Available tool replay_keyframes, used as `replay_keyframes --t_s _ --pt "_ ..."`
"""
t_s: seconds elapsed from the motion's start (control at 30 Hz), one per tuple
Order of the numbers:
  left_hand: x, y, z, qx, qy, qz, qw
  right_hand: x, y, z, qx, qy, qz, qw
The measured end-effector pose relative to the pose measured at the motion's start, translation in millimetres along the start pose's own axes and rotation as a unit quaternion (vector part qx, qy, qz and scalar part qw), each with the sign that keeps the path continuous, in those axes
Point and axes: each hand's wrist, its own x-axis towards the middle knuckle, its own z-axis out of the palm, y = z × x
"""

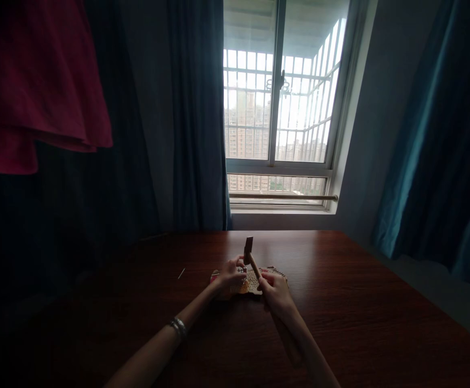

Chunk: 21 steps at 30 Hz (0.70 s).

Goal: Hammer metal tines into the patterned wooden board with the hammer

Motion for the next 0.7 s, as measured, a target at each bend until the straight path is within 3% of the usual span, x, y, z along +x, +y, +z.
replay_keyframes --t_s 0.7 --pt "0.7 -4.2 1.4 -0.001 0.003 -0.012 1.000 -1.0 1.7 1.8 -0.009 0.002 0.011 1.000"
